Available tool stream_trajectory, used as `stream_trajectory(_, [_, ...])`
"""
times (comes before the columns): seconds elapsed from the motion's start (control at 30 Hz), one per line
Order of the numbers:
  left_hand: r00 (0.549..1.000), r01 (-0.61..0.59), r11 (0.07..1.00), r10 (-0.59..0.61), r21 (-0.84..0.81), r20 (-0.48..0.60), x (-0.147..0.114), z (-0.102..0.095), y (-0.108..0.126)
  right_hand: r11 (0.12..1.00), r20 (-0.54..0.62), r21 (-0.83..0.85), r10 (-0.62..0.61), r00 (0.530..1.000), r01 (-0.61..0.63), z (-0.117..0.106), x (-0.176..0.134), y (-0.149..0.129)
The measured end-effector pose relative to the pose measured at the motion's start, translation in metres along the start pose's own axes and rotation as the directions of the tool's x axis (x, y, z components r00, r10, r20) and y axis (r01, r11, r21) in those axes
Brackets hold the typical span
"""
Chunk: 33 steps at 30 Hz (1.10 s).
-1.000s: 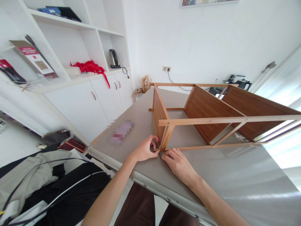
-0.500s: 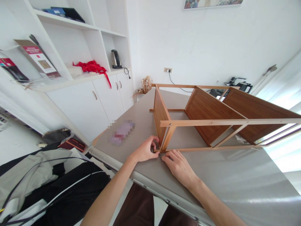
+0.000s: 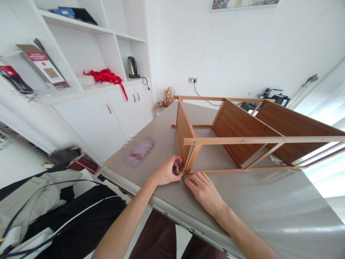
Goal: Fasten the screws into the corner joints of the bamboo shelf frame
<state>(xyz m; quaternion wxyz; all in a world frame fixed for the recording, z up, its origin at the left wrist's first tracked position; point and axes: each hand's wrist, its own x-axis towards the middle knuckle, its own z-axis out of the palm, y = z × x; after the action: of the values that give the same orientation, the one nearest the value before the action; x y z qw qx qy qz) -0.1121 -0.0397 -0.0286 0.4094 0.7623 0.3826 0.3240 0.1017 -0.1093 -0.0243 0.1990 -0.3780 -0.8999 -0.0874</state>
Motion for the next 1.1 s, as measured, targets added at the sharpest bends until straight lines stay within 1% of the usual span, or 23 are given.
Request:
stream_trajectory(0.13, [1.000, -0.003, 1.000, 0.003, -0.004, -0.001, 0.0004, 0.0000, 0.0007, 0.998, 0.010, -0.052, -0.030, 0.999, 0.031, -0.0017, 0.0008, -0.0017])
stream_trajectory(0.23, [1.000, -0.010, 1.000, 0.010, -0.002, -0.014, 0.0009, 0.0005, 0.0003, 0.998, 0.017, -0.062, -0.012, 1.000, 0.013, -0.0012, 0.0003, -0.0022])
stream_trajectory(0.43, [1.000, -0.016, 1.000, 0.016, -0.006, -0.009, 0.0005, 0.0000, 0.0034, 1.000, 0.031, -0.007, 0.030, 0.999, -0.030, 0.0017, -0.0014, -0.0011])
stream_trajectory(0.63, [1.000, -0.012, 1.000, 0.012, -0.011, -0.014, 0.0006, 0.0000, 0.0032, 0.994, -0.027, 0.073, 0.082, 0.996, -0.080, 0.0031, -0.0003, -0.0017])
stream_trajectory(0.83, [1.000, -0.014, 1.000, 0.013, -0.014, -0.020, 0.0004, 0.0005, 0.0008, 0.984, -0.050, 0.105, 0.151, 0.987, -0.145, 0.0064, 0.0003, -0.0052])
stream_trajectory(0.97, [0.999, -0.016, 1.000, 0.016, -0.003, -0.032, 0.0002, 0.0009, -0.0002, 0.982, -0.063, 0.117, 0.157, 0.986, -0.149, 0.0067, 0.0008, -0.0061])
stream_trajectory(1.1, [1.000, -0.011, 1.000, 0.011, -0.002, -0.016, 0.0001, 0.0012, -0.0010, 0.983, -0.060, 0.106, 0.158, 0.986, -0.151, 0.0050, 0.0016, -0.0054])
